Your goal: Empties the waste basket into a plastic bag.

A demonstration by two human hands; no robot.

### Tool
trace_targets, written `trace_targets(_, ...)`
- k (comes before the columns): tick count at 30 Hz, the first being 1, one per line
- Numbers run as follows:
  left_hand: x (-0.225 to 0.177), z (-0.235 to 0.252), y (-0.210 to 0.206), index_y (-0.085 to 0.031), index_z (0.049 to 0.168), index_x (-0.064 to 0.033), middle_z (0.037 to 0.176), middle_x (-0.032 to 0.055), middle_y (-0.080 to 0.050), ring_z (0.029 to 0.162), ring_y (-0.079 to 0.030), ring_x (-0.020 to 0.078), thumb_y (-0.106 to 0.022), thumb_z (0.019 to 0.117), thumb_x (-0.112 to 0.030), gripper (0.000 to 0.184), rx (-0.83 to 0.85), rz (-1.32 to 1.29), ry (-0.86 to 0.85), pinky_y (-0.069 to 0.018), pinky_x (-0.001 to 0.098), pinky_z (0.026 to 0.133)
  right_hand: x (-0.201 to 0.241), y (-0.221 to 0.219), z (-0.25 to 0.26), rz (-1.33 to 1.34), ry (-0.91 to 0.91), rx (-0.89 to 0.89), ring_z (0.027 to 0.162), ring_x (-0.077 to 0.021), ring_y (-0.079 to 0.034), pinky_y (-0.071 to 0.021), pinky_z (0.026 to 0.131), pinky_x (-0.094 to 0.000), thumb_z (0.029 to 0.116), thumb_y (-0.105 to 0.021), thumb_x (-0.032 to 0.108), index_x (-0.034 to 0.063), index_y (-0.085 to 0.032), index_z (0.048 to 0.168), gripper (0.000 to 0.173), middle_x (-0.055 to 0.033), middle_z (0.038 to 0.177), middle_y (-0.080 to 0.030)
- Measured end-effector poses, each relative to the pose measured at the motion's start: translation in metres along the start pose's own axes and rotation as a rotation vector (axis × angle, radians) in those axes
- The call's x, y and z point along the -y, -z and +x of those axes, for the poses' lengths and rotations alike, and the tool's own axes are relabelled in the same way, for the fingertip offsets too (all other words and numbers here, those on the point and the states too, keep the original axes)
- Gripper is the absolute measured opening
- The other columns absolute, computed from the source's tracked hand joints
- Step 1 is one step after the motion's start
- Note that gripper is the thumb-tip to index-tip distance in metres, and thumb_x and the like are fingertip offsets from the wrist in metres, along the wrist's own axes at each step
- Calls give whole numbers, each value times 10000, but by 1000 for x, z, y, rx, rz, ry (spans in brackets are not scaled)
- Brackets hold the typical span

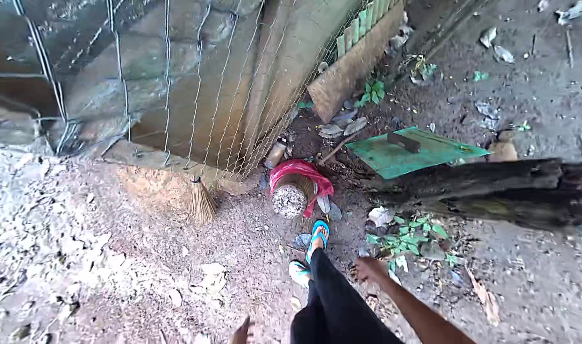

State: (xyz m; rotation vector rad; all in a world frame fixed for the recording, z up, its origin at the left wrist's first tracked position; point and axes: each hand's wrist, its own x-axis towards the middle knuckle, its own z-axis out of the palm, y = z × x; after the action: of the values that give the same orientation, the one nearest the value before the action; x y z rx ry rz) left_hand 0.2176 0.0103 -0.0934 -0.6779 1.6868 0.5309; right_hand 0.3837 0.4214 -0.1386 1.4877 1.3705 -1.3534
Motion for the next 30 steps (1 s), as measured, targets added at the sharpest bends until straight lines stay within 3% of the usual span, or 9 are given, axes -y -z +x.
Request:
trace_targets(3,-16,41,10,-559,1371,93,1350,335,-586,1262,-575,454,-374,1128,-299,497,-76,154,-217,-408,565,1102,30,1,-1,42,54,-79,1274,-415,-595,-443,1093,-560,1112,-463,346,-54,-581,1382,497,-292,1361,-610)
trace_targets(7,-38,40,7,-577,1373,56,1357,302,-596,1299,-547,446,-423,1115,-289,458,-139,128,-382,-376,578,1121,68,-10,-4,137,111,-128,1248,-396,-609,-471,1046,-558,1098,-509,319,-4,-575,1408,452,-258,1378,-608)
trace_targets(10,-36,36,4,-582,1369,52,1374,290,-592,1309,-543,433,-422,1115,-270,441,-106,104,-388,-370,567,1128,82,-28,2,38,191,-120,1300,-372,-588,-453,1100,-536,1060,-592,255,0,-599,1389,416,-238,1414,-597)
trace_targets(15,-21,27,-12,-576,1366,74,1361,313,-591,1308,-545,449,-485,1096,-253,434,-70,138,-298,-375,576,1135,91,-42,26,-52,161,-168,1235,-367,-627,-487,1052,-529,1047,-603,233,8,-614,1368,392,-233,1360,-630)
trace_targets(18,-45,41,-42,-604,1338,56,1365,270,-609,1315,-560,399,-547,1066,-169,358,11,140,-319,-384,533,1146,125,-30,71,-387,156,-215,1347,-354,-562,-440,1126,-538,1044,-561,255,60,-619,1392,403,-208,1438,-589)
trace_targets(20,-62,83,-73,-628,1310,50,1350,244,-628,1307,-573,366,-581,1050,-162,338,55,139,-316,-399,511,1141,144,-30,118,-615,153,-201,1370,-369,-538,-463,1100,-565,1035,-555,240,73,-602,1418,420,-193,1513,-523)
trace_targets(23,-98,162,-123,-614,1307,80,1362,249,-618,1316,-561,358,-577,1049,-145,343,68,-2,-313,-396,494,1147,166,-40,197,-913,221,-93,1440,-404,-442,-427,1104,-624,987,-581,126,-2,-618,1372,407,-151,1660,-336)
trace_targets(27,-145,234,-152,-490,1452,20,1453,240,-530,1351,-482,370,-492,1079,-185,425,54,-323,-199,-389,602,1067,166,-65,275,-1014,253,-16,1494,-457,-328,-333,1132,-684,978,-564,44,-75,-439,1501,551,-202,1692,-227)
trace_targets(30,-183,258,-150,-380,1550,-104,1475,183,-524,1333,-494,329,-489,1066,-141,498,101,-428,-180,-416,585,1013,152,-79,328,-978,278,-78,1509,-434,-304,-296,1167,-652,1008,-512,48,-51,-449,1505,511,-207,1665,-292)
